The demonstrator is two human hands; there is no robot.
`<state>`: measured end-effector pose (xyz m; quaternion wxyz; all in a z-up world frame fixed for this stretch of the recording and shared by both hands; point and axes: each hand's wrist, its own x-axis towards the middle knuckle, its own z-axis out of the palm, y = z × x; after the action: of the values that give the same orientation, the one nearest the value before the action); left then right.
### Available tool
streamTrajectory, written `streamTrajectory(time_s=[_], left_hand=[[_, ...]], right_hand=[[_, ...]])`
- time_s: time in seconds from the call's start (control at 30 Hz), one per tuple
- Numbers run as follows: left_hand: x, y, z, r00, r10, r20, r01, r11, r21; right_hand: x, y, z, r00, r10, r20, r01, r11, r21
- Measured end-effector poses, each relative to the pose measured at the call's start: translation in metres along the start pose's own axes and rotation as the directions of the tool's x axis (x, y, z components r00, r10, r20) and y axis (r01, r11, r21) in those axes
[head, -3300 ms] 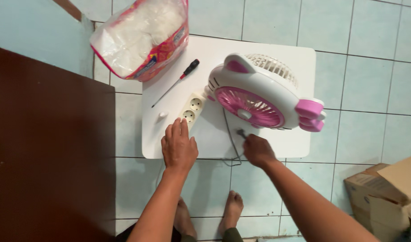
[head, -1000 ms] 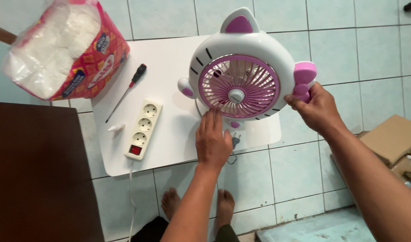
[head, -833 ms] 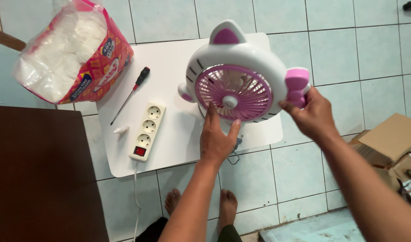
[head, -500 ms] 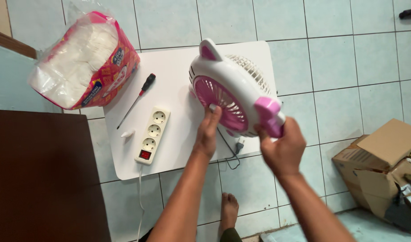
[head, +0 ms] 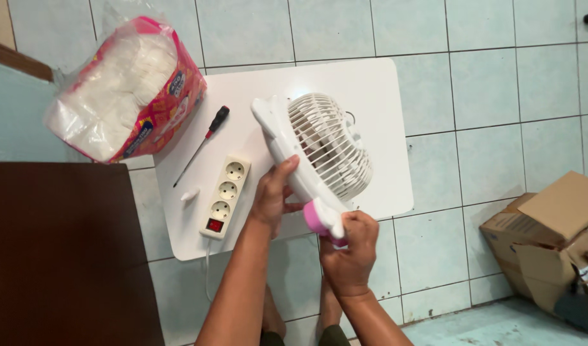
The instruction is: The person unplugs a small pink and white fan from a power strip and uses a screwdriver to loosen and remove screws from the fan's rear casing. The person continues to unscrew multiple fasteners around the fan's back cover.
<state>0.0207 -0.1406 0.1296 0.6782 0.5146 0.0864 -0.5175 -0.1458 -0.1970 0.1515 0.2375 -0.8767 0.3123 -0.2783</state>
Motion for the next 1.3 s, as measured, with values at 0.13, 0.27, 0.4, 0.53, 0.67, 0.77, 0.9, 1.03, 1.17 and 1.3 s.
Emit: streamTrajectory(time_s=[0.13,0.27,0.4,0.53,0.67,0.77,0.9,1.03,1.17,1.3], left_hand=[[0.003,0.007,-0.003,0.992,0.122,-0.009,-0.122,0.986,-0.111],[0.011,0.009,-0.008,0.939,0.323,-0.122,-0.323,0.946,0.021],[0.015,0.021,-0.029,0.906,0.399,-0.137,-0.332,0.875,0.353],[0.030,0.044,-0.055,0.926,0.377,0.021,-0.341,0.812,0.473],[0.045,0.077,-0.067,0.980,0.196,0.036,-0.177,0.776,0.605],[0.057,0.102,-0.064,0.954,0.244,0.173,-0.293,0.651,0.701],[0.069,0.144,-0.031,0.871,0.347,0.348,-0.445,0.259,0.857],[0.049,0.169,0.022,0.770,0.383,0.510,-0.539,-0.038,0.842],[0.024,0.198,0.049,0.648,0.394,0.652,-0.619,-0.226,0.752],[0.015,0.221,0.062,0.538,0.381,0.752,-0.673,-0.343,0.655]], right_hand=[[-0.005,0.000,0.008,0.997,-0.070,0.040,0.069,0.997,0.022],[-0.003,-0.009,0.009,0.977,-0.120,0.175,0.108,0.991,0.076],[0.013,-0.012,-0.006,0.897,-0.233,0.377,0.141,0.957,0.255],[0.056,0.008,-0.006,0.949,-0.239,0.204,0.227,0.971,0.078],[0.118,0.045,0.001,0.941,0.170,0.294,-0.178,0.984,0.002],[0.148,0.076,0.005,0.773,0.420,0.477,-0.479,0.878,0.004],[0.145,0.100,0.010,0.628,0.494,0.602,-0.607,0.794,-0.019],[0.127,0.108,0.010,0.555,0.529,0.642,-0.540,0.816,-0.206],[0.125,0.113,0.020,0.724,0.234,0.649,-0.054,0.957,-0.285],[0.115,0.116,0.027,0.691,0.258,0.675,0.081,0.901,-0.427]])
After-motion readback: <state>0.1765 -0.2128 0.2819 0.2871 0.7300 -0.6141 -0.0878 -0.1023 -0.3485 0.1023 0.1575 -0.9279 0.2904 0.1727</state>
